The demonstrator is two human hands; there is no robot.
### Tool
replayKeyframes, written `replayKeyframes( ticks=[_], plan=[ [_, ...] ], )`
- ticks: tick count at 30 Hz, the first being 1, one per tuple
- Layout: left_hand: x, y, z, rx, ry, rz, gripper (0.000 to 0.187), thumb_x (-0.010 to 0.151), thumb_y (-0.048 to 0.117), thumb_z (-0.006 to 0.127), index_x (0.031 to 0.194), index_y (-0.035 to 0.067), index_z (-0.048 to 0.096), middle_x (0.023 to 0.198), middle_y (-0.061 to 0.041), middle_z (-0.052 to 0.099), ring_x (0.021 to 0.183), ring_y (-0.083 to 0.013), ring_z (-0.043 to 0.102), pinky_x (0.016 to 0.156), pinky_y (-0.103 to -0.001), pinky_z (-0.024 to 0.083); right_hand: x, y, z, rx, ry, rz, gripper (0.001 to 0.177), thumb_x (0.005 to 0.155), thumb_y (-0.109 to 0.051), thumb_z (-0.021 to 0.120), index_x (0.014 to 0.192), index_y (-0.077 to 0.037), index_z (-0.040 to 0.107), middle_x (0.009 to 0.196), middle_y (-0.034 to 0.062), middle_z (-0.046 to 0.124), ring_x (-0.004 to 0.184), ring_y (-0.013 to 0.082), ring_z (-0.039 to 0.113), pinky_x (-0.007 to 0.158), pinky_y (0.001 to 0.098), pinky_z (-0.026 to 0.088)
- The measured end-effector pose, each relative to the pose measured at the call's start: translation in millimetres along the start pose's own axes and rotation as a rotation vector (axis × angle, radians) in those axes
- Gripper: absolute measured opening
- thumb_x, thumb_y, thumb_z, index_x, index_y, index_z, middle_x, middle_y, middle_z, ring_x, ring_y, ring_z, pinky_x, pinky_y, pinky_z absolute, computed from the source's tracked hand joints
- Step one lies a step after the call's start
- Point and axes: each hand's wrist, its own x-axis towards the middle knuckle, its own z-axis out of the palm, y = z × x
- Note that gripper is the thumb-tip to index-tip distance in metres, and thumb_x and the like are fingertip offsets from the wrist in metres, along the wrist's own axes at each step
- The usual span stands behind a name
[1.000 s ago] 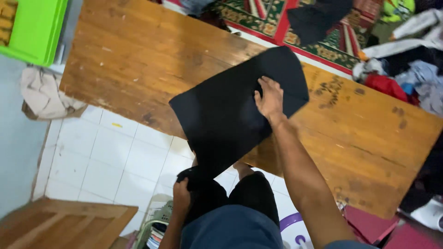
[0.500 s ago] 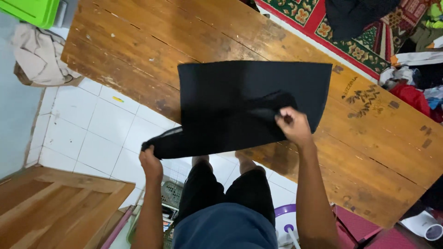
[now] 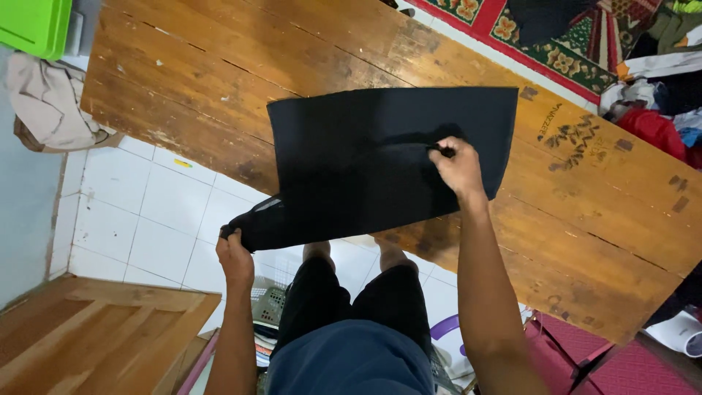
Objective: The person folds a black garment on a wooden table. They smooth and align the fabric, fold it into a compact rectangle, and place it on the table.
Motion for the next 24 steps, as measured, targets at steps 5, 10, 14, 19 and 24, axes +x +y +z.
replayKeyframes(
  ticks=[5,10,14,19,24],
  plan=[
    [3,5,-7,-0.012,-0.037,-0.017,0.022,0.102,0.029,0.046,0.094,0.013,0.059,0.083,-0.008,0.056,0.082,-0.0229,0.054,0.083,-0.046,0.046,-23,-11,-23,0.359,-0.016,-0.163,0.019,0.074,-0.002,0.088,0.088,-0.001,0.075,0.100,0.0211,0.073,0.092,0.0295,0.070,0.085,0.0375,0.052],
    [8,12,-8,-0.008,-0.029,0.020,0.023,0.102,0.031,0.047,0.092,0.013,0.058,0.085,-0.005,0.057,0.085,-0.0213,0.054,0.085,-0.042,0.046,-79,31,-38,0.417,0.016,-0.172,0.018,0.073,0.006,0.086,0.085,-0.003,0.076,0.103,0.0179,0.074,0.095,0.0288,0.068,0.095,0.0397,0.051],
    [14,-7,-9,0.016,-0.057,0.040,0.026,0.103,0.033,0.047,0.092,0.012,0.057,0.086,-0.005,0.057,0.087,-0.0221,0.054,0.085,-0.042,0.046,-118,44,-30,0.220,0.025,-0.224,0.020,0.068,0.008,0.079,0.081,-0.007,0.079,0.097,0.0135,0.077,0.095,0.0292,0.072,0.091,0.0382,0.055],
    [4,-3,-14,0.010,-0.100,0.047,0.024,0.102,0.029,0.046,0.095,0.010,0.059,0.092,-0.007,0.059,0.094,-0.0226,0.056,0.091,-0.044,0.047,-159,6,-21,0.149,0.106,-0.192,0.020,0.066,-0.001,0.079,0.080,-0.015,0.082,0.097,0.0014,0.078,0.094,0.0196,0.073,0.089,0.0288,0.057],
    [8,-10,-20,0.024,-0.112,0.065,0.027,0.103,0.030,0.047,0.099,0.007,0.061,0.095,-0.011,0.062,0.098,-0.0248,0.058,0.093,-0.048,0.047,-156,-50,-21,0.140,0.349,-0.471,0.022,0.075,0.007,0.074,0.085,-0.010,0.082,0.093,0.0056,0.075,0.083,0.0277,0.071,0.081,0.0374,0.057]
  ],
)
